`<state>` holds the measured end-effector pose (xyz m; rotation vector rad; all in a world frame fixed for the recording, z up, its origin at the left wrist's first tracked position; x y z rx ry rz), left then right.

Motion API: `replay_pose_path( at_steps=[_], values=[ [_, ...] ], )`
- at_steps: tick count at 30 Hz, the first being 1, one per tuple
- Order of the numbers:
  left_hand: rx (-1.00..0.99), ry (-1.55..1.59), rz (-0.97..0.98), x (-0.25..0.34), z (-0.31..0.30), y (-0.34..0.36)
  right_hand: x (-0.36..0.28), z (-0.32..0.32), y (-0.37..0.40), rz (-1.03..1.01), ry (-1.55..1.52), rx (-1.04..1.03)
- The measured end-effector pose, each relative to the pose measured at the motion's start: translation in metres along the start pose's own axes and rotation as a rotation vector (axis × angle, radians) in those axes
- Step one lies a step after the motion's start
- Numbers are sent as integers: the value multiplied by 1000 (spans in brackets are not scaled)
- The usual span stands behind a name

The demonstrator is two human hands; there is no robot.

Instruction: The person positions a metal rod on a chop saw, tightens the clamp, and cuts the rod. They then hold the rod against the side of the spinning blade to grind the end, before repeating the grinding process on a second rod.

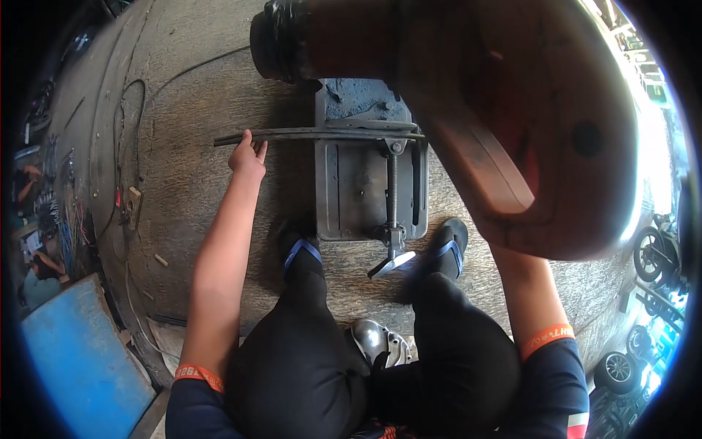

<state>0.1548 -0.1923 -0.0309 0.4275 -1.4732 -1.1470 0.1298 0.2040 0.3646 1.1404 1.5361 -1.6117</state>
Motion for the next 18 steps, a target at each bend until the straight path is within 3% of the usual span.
replay_pose_path(
  at_steps=[7, 13, 17, 18],
  values=[
    [-2, -2, -7, -2, 0, -1, -21, -7, -4, -76, 182, 0],
    [-124, -7, 21, -5, 1, -14, -17, 7, -35, -175, 274, -55],
    [-98, -44, 6, -5, 3, 3, -9, -58, -59, -227, 207, -124],
    [-93, -42, -10, -5, 3, 4, -13, -42, -60, -243, 196, -133]
  ],
)
Point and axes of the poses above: each hand's wrist, its own y-axis away from the middle knuckle, its own z-axis out of the palm, x = y × z, the point moved 7 cm from there along -y, towards the middle knuckle, and after that the axes turned 13 degrees about -z, right-handed, at the moved point
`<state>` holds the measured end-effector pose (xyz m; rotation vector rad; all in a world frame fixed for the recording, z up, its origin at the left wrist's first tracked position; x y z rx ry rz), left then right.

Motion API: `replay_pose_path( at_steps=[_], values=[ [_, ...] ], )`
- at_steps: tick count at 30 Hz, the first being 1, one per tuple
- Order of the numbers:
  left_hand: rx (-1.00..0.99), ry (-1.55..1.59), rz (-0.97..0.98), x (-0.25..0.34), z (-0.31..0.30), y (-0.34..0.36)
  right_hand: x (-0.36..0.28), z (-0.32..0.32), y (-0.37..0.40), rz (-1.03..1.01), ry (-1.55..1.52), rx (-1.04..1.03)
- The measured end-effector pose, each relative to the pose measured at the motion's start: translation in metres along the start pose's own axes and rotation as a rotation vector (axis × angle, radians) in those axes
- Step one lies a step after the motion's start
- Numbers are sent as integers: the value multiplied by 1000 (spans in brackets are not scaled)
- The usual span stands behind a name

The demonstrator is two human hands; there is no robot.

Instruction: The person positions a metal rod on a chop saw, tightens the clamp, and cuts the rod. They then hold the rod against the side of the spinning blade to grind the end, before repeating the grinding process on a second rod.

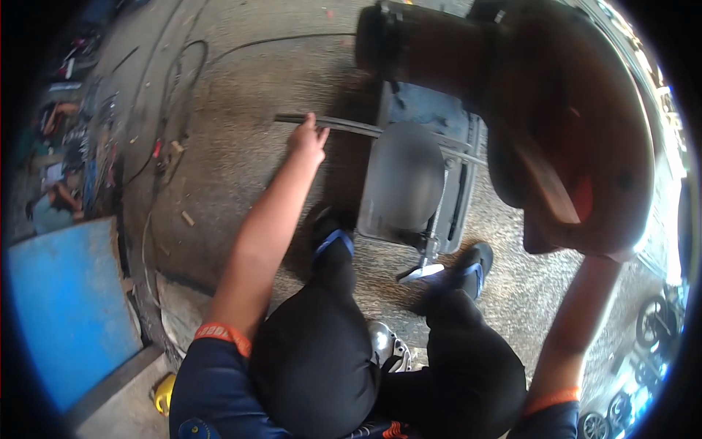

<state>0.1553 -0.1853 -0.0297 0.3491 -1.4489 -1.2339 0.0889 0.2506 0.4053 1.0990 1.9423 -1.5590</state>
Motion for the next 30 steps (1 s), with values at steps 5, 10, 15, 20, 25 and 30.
replay_pose_path(
  at_steps=[5, 10, 15, 20, 25, 30],
  values=[
    [-15, 93, -7, -3, 0, 1, -31, 36, -14, 80, 622, -380],
    [-31, 102, -24, -3, -1, 1, -40, 60, 9, 84, 411, -324],
    [-5, 90, -19, -2, -2, -1, -29, 56, 30, 102, 216, -254],
    [-5, 62, -4, -2, 0, 1, -21, 24, 51, 154, 138, -156],
    [-42, 54, -5, -1, -5, -24, 25, 31, 41, 207, 66, -35],
    [21, 36, -19, 0, -5, -19, 17, 23, 92, -52, 62, -9]
  ],
)
Point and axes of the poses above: each hand's wrist, its own y-axis away from the middle knuckle, its own z-axis out of the palm, x = y × z, the point moved 7 cm from there along -y, towards the middle knuckle, and after that the axes turned 13 degrees about -z, right-handed, at the moved point
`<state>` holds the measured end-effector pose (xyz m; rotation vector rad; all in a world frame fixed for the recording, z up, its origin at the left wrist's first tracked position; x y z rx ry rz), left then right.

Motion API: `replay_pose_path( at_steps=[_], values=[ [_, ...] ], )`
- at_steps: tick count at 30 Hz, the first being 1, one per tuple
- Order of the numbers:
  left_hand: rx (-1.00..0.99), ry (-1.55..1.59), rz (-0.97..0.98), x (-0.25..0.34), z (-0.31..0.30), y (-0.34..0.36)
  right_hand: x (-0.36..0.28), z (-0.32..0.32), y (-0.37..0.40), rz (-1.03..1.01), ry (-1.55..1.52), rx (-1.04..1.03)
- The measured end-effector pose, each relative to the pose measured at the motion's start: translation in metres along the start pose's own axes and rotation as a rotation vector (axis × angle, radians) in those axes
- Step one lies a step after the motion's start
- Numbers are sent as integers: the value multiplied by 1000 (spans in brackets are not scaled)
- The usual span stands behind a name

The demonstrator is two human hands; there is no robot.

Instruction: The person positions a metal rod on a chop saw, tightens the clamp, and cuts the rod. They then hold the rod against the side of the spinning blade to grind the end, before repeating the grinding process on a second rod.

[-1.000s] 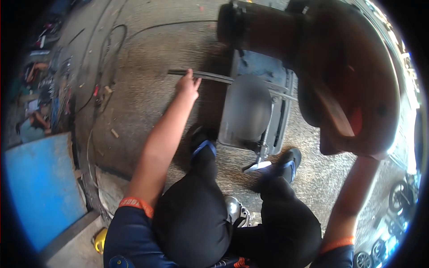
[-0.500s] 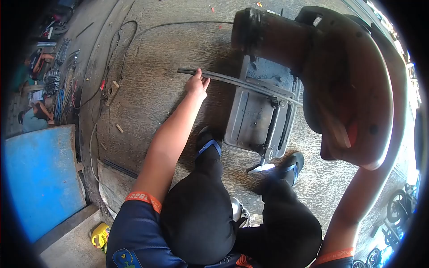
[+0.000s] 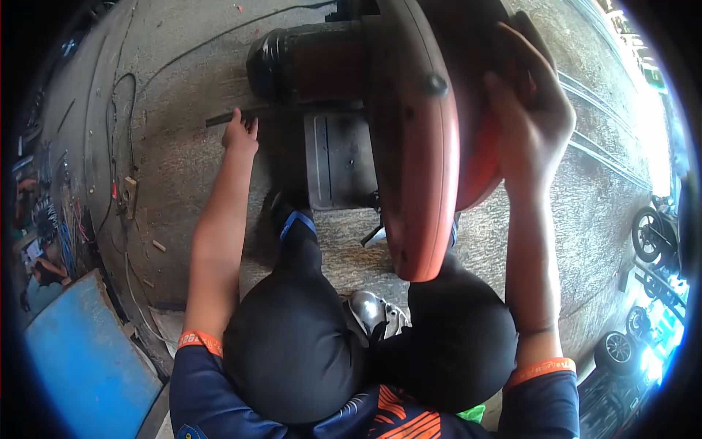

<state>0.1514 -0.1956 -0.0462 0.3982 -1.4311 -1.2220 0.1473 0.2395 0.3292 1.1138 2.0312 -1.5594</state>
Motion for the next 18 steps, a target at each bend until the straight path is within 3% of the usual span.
replay_pose_path(
  at_steps=[3, 5, 10, 16, 17, 18],
  values=[
    [-145, 37, -41, 0, 0, -14, 2, 4, 30, 28, -25, 28],
    [47, 51, -43, -1, -3, -2, 2, 7, 46, 9, -8, 5],
    [100, 39, -37, 1, -2, 19, 1, 7, 65, -114, 114, -51],
    [-34, -84, -45, 6, 7, 14, -7, 6, 66, -171, 215, -24],
    [-90, -106, -39, 7, 2, -7, 2, 5, 71, -27, 164, -61],
    [-147, -129, -33, 9, 1, -28, -5, 4, 67, -167, 181, -13]
  ],
)
Point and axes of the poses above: each hand's wrist, its own y-axis away from the middle knuckle, its own z-axis out of the palm, x = y × z, the point moved 7 cm from there along -y, towards the middle knuckle, and after that the axes turned 13 degrees about -z, right-handed, at the moved point
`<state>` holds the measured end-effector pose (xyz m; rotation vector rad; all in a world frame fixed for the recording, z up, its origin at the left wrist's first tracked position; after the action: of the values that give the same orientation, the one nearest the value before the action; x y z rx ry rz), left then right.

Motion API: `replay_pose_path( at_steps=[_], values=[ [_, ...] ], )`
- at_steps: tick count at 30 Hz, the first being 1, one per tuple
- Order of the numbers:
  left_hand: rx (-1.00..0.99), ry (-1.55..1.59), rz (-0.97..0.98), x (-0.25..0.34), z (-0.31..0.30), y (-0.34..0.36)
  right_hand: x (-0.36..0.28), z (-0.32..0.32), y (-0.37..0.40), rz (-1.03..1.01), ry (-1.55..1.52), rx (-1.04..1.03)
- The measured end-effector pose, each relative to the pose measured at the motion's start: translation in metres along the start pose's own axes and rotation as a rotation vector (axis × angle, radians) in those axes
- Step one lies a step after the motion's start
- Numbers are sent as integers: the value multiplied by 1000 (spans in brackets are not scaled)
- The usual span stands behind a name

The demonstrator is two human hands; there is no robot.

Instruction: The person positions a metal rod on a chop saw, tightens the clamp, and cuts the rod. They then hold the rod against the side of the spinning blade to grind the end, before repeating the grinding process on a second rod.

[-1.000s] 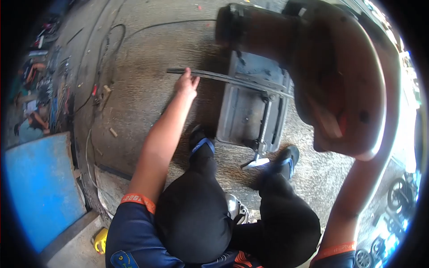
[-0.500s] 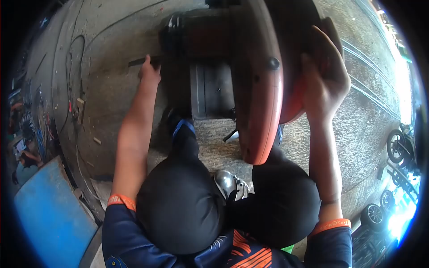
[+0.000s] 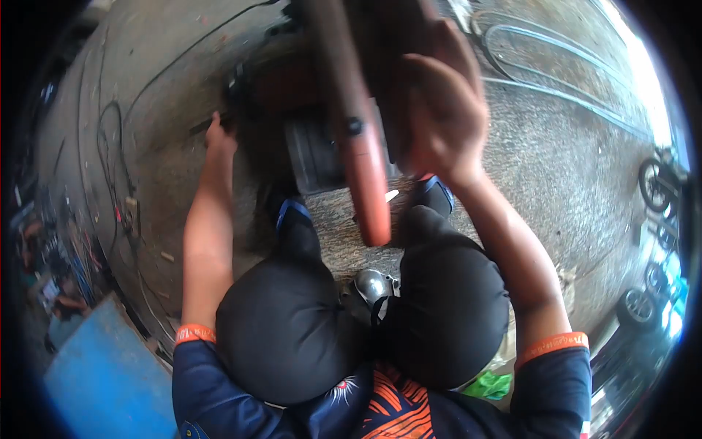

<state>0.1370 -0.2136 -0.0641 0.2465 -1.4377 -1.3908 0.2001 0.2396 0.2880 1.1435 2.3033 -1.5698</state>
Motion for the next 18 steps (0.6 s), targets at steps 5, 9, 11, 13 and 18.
replay_pose_path(
  at_steps=[5, 9, 11, 13, 18],
  values=[
    [-49, -185, -26, -6, 27, -1, 9, -3, 27, 105, -112, 132],
    [-109, -308, -70, -54, 61, -3, 6, -9, 58, 12, -142, 126],
    [-126, -347, -83, -16, 21, -1, 8, -9, 65, -46, -141, 131],
    [-131, -376, -89, 22, -44, 24, 9, -10, 69, -17, -150, 117],
    [-127, -406, -80, 83, -77, 16, 10, -10, 72, -30, -116, 101]
  ],
)
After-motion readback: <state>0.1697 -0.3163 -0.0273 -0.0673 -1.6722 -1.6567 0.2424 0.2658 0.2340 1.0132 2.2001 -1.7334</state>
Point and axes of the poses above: each hand's wrist, its own y-axis away from the middle knuckle, its own z-axis out of the palm, x = y × z, the point moved 7 cm from there along -y, towards the middle knuckle, and after that the axes turned 13 degrees about -z, right-handed, at the moved point
